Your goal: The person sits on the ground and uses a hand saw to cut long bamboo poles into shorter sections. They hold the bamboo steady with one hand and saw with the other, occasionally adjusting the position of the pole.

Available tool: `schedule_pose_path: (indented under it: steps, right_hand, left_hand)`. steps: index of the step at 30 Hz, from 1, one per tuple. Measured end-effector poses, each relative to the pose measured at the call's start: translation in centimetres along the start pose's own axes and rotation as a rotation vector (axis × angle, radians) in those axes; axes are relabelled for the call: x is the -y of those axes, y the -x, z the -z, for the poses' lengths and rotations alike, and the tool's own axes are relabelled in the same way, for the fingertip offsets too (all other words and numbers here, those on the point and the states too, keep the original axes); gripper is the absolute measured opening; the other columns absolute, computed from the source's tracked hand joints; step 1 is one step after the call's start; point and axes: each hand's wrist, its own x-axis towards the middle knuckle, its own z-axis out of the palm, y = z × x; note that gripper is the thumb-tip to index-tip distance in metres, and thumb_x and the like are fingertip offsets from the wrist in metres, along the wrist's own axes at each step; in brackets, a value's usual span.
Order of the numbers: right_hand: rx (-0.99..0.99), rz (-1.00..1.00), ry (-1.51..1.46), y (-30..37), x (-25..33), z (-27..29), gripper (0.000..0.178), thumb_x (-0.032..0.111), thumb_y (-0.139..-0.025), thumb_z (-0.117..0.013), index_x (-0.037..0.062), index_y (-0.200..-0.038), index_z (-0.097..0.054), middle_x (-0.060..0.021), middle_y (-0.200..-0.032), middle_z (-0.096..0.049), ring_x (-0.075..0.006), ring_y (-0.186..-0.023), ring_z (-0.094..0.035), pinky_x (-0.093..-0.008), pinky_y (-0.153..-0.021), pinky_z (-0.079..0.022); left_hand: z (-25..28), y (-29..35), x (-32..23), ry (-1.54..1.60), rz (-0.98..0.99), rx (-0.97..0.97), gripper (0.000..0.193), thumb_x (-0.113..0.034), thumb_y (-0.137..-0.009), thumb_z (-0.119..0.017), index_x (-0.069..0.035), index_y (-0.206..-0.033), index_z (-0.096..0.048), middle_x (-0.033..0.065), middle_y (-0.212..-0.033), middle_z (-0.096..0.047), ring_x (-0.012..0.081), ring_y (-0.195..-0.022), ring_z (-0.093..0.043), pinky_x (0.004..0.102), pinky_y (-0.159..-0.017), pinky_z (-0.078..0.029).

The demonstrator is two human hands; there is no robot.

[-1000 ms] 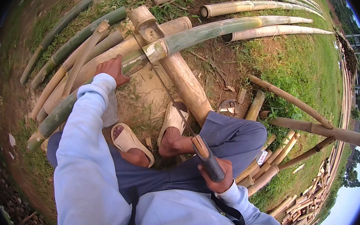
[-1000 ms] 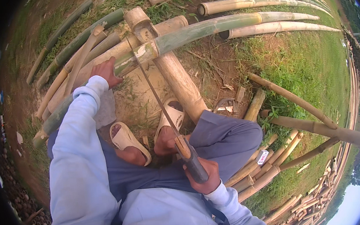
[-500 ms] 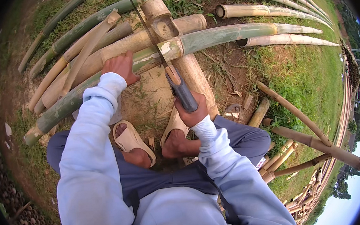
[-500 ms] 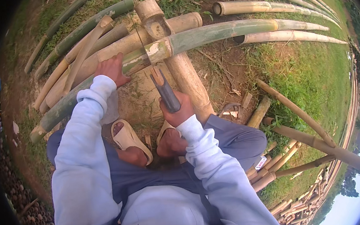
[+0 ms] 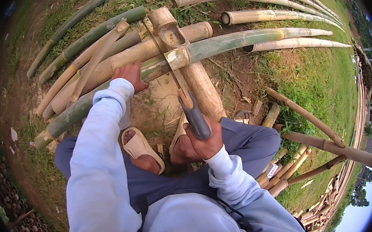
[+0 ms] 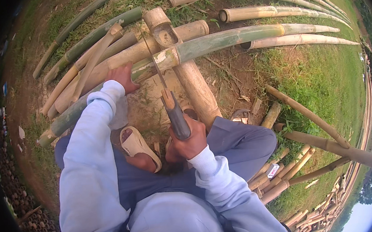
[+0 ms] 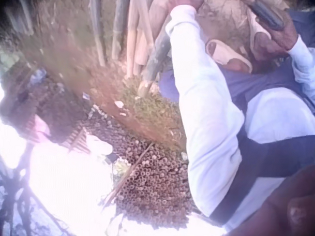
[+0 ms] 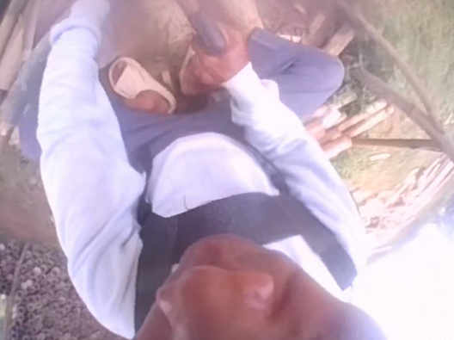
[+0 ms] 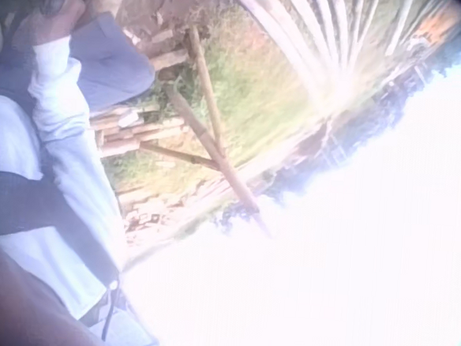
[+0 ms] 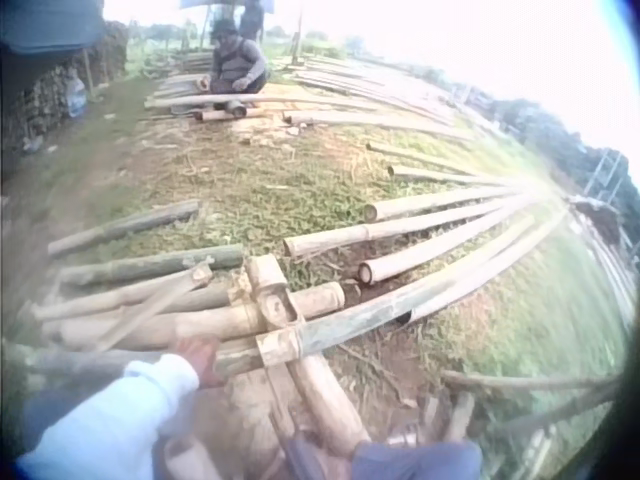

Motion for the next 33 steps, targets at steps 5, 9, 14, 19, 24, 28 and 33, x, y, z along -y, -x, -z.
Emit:
schedule_pose_path:
  steps: [5,9,14,19,24,28,33]
  right_hand:
    - [0.061,-0.115,0.135,12.8,2.0,7.6,0.02,-0.001,-0.082,-0.075,0.0011,-0.101,-0.071,-0.0154,-0.073,-0.066,-0.03,-0.062,-0.069,-0.0344,-0.06,-0.052]
    - [0.075,-0.147,0.141,13.8,3.2,7.2,0.016,-0.002,-0.082,-0.074,0.001,-0.097,-0.071,-0.0155,-0.073,-0.066,-0.0303,-0.063,-0.069,-0.0352,-0.06,-0.052]
    - [0.062,-0.028,0.177,12.7,2.0,7.5,0.021,0.002,-0.084,-0.073,-0.0026,-0.104,-0.07,-0.0137,-0.073,-0.066,-0.0235,-0.057,-0.063,-0.0319,-0.06,-0.05]
    - [0.062,0.053,-0.083,-3.5,-5.9,-0.3,0.011,0.006,-0.089,-0.074,-0.0025,-0.092,-0.068,-0.0017,-0.07,-0.062,-0.008,-0.065,-0.054,-0.0293,-0.059,-0.045]
    - [0.021,0.073,-0.071,-7.9,-5.4,-3.5,0.012,0.008,-0.085,-0.072,-0.0007,-0.091,-0.065,-0.0141,-0.069,-0.062,-0.0221,-0.062,-0.06,-0.0364,-0.064,-0.05]
    - [0.047,-0.025,-0.001,-0.4,-1.5,0.6,0.016,0.006,-0.084,-0.072,-0.0004,-0.098,-0.069,-0.0165,-0.076,-0.067,-0.0274,-0.065,-0.067,-0.0357,-0.065,-0.053]
    - [0.096,-0.105,0.116,11.4,0.6,6.9,0.021,-0.002,-0.081,-0.073,0.0003,-0.102,-0.071,-0.0175,-0.08,-0.07,-0.0349,-0.072,-0.073,-0.0349,-0.066,-0.055]
  left_hand:
    - [1.4,-0.7,0.4,-0.009,-0.024,0.031,0.068,-0.041,-0.072,-0.083,-0.001,-0.121,-0.058,0.0241,-0.111,-0.072,0.0414,-0.108,-0.069,0.0481,-0.098,-0.054]
    - [1.2,-0.5,0.5,0.004,-0.021,0.05,0.069,-0.041,-0.073,-0.083,0.0,-0.123,-0.058,0.0241,-0.11,-0.072,0.0408,-0.107,-0.069,0.0487,-0.099,-0.053]
    - [1.1,-0.2,0.4,0.01,-0.011,0.062,0.066,-0.04,-0.074,-0.084,-0.001,-0.121,-0.058,0.0227,-0.108,-0.073,0.0396,-0.106,-0.07,0.0481,-0.097,-0.054]
    - [0.7,-0.6,-0.2,0.031,-0.014,0.055,0.065,-0.039,-0.073,-0.084,-0.002,-0.12,-0.057,0.0219,-0.112,-0.072,0.0401,-0.108,-0.069,0.0498,-0.097,-0.054]
    - [1.1,-0.2,-0.1,0.009,-0.019,0.039,0.064,-0.041,-0.075,-0.083,-0.001,-0.119,-0.058,0.0221,-0.109,-0.073,0.0382,-0.107,-0.07,0.0483,-0.096,-0.054]
    - [1.4,-0.5,0.6,0.014,-0.014,0.062,0.064,-0.04,-0.075,-0.083,-0.001,-0.12,-0.059,0.0229,-0.108,-0.073,0.0402,-0.106,-0.07,0.0491,-0.096,-0.054]
    - [1.3,-0.5,0.5,-0.005,-0.003,0.048,0.065,-0.04,-0.074,-0.082,-0.002,-0.122,-0.059,0.023,-0.109,-0.073,0.041,-0.106,-0.07,0.0487,-0.098,-0.053]
